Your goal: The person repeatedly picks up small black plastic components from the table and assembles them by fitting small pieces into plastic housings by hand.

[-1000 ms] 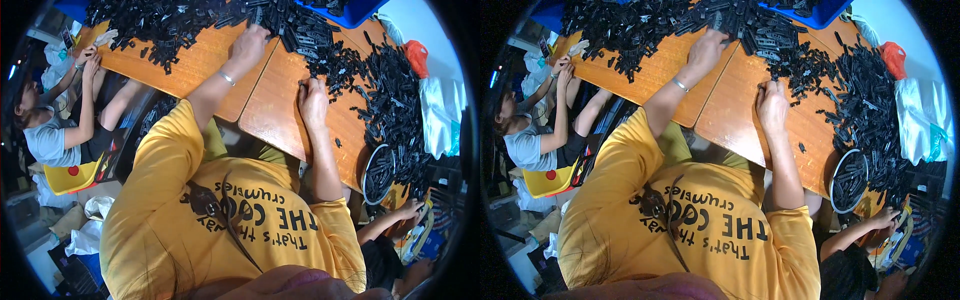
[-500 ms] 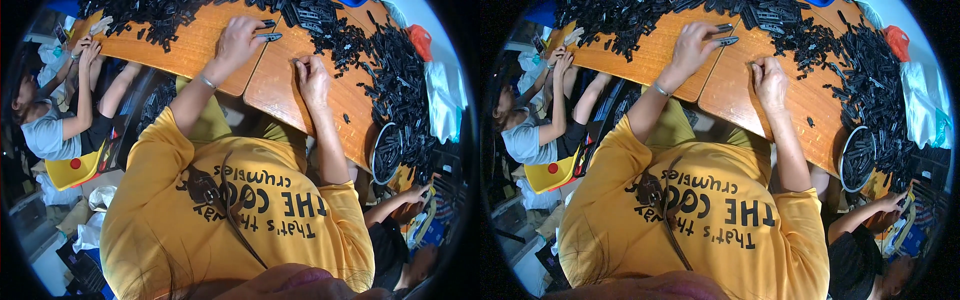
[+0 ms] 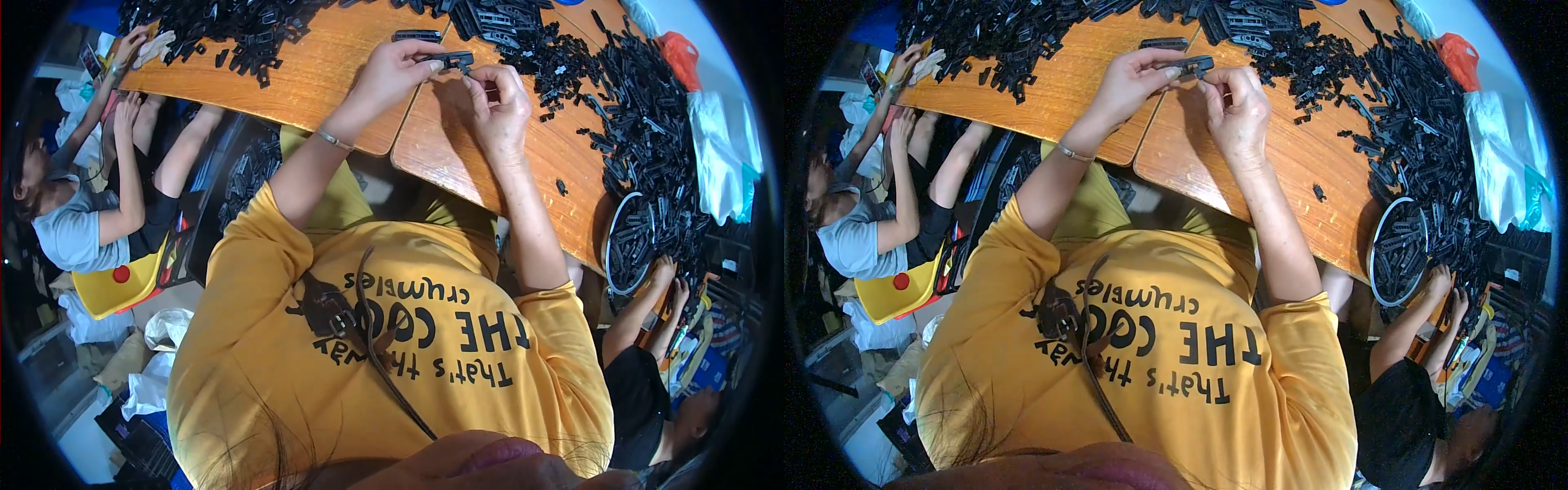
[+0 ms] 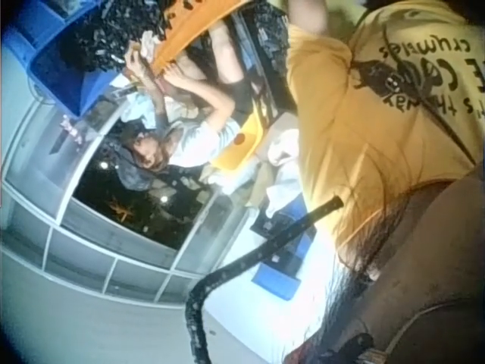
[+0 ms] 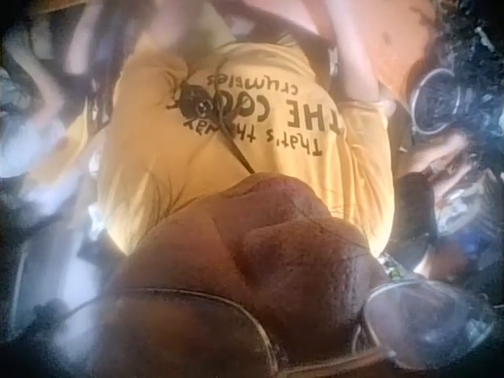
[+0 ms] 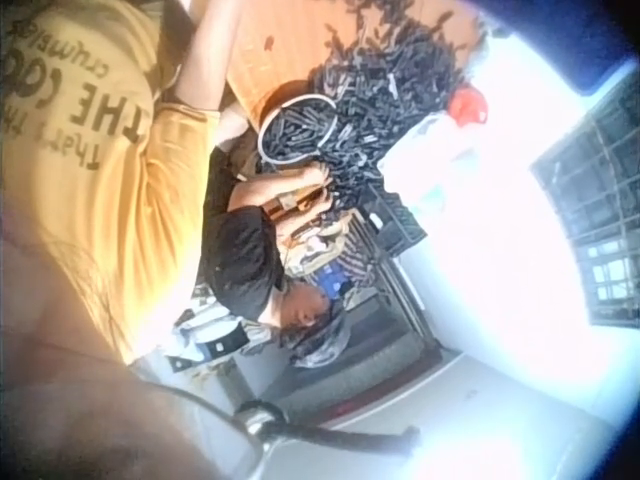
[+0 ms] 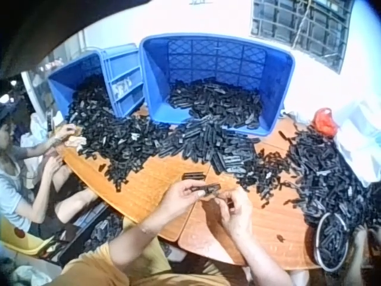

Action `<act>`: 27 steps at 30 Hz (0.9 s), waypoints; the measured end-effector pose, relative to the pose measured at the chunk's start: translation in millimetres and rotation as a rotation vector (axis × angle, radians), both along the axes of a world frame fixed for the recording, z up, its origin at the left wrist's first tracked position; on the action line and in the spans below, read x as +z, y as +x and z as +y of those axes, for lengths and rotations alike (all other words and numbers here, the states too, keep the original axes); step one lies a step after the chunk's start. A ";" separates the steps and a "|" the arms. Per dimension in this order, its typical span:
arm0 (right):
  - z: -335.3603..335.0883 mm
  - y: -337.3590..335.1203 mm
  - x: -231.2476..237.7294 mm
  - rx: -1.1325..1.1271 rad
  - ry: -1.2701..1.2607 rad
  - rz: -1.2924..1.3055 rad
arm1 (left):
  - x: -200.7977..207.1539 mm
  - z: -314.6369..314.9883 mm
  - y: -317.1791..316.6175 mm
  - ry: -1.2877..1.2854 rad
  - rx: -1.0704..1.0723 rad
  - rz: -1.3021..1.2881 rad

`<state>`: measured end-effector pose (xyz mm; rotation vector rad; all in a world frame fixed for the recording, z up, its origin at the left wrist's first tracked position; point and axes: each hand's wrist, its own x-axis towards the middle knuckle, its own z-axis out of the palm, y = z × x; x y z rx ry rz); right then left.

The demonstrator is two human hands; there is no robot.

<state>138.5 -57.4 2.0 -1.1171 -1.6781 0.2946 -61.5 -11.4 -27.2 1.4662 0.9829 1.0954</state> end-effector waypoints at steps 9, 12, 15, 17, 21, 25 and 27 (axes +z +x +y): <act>-6.3 0.5 10.0 0.045 0.094 -0.010 | 44.7 -28.5 4.9 -0.166 -0.111 -0.235; -7.4 1.1 9.5 0.046 0.094 -0.001 | 43.0 -30.6 7.8 -0.096 -0.129 -0.261; -9.2 0.4 10.8 0.045 0.083 0.008 | 37.4 -29.2 10.3 -0.040 -0.113 -0.278; -10.8 -0.9 11.5 0.043 0.071 0.031 | 33.8 -29.2 11.1 -0.029 -0.103 -0.284; -11.3 1.0 13.2 0.026 0.088 0.047 | 33.6 -30.5 9.0 -0.185 -0.147 -0.416; -14.9 -2.9 16.3 0.062 0.061 0.062 | 25.4 -29.3 1.8 -0.427 -0.244 -0.588; -16.1 -4.3 16.5 0.078 0.049 0.096 | 24.7 -30.9 1.1 -0.469 -0.311 -0.670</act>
